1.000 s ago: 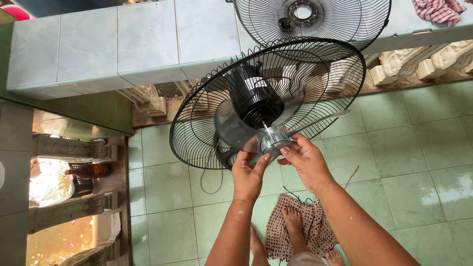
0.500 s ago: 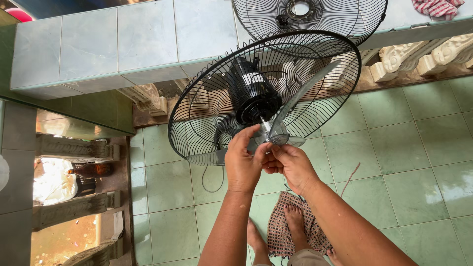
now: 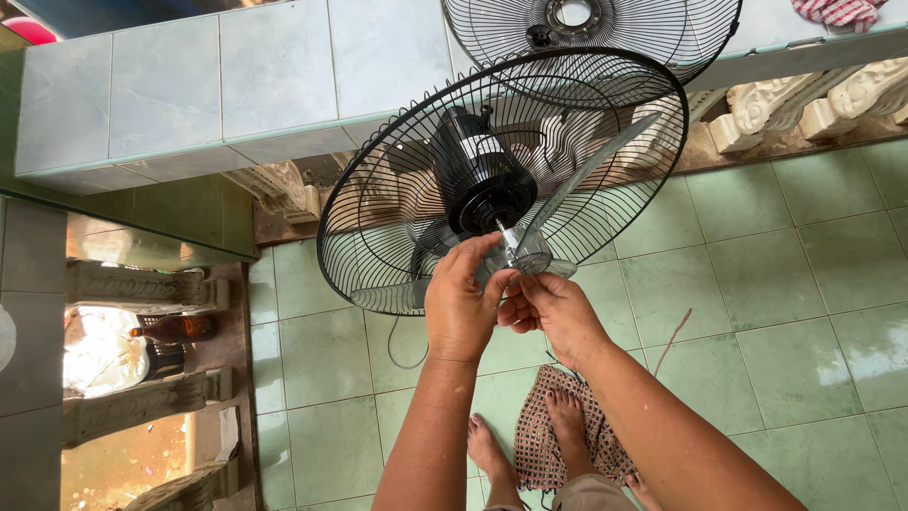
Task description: The person reassembles an electric fan by attaching the fan blades to the motor shaft, securing them with a nut, and then fitting the front protective cage onto the fan head.
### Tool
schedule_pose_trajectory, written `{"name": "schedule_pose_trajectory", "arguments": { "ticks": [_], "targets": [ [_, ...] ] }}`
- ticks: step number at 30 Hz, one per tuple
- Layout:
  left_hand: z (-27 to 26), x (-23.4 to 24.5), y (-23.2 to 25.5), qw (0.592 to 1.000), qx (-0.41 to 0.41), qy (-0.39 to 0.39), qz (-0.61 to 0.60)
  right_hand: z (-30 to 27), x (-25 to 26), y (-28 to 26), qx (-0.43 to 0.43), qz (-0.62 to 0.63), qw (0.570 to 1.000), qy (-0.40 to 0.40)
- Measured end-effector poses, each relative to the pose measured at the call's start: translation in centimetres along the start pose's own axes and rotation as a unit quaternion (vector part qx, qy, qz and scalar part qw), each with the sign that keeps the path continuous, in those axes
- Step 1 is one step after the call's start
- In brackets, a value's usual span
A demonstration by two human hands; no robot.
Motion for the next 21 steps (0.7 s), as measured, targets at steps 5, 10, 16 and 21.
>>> {"name": "schedule_pose_trajectory", "arguments": {
  "ticks": [5, 10, 16, 21],
  "targets": [
    [0.2, 0.8, 1.9, 0.996, -0.028, -0.018, 0.087, -2.8, 1.3, -3.3, 0.127, -0.365, 0.896, 0.216],
    [1.3, 4.5, 5.4, 0.965, -0.178, 0.121, 0.153, -5.8, 0.1, -6.3, 0.311, -0.405, 0.815, 0.273],
    [4.5, 6.4, 6.8, 0.903, -0.233, 0.218, 0.289, -6.4, -1.9, -8.1, 0.438, -0.421, 0.744, 0.278],
    [6.7, 8.5, 6.9, 0.892, -0.242, 0.236, 0.301, -5.5, -1.7, -7.6, 0.406, -0.417, 0.769, 0.262]
  ]
}}
Point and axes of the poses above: each hand's wrist, its own z-axis towards the middle knuckle, its own x-axis out of the back of the hand, y = z × x, the point moved 7 cm from there along z, towards the middle knuckle, and after that the axes turned 3 degrees about -z, right-handed, at the moved point
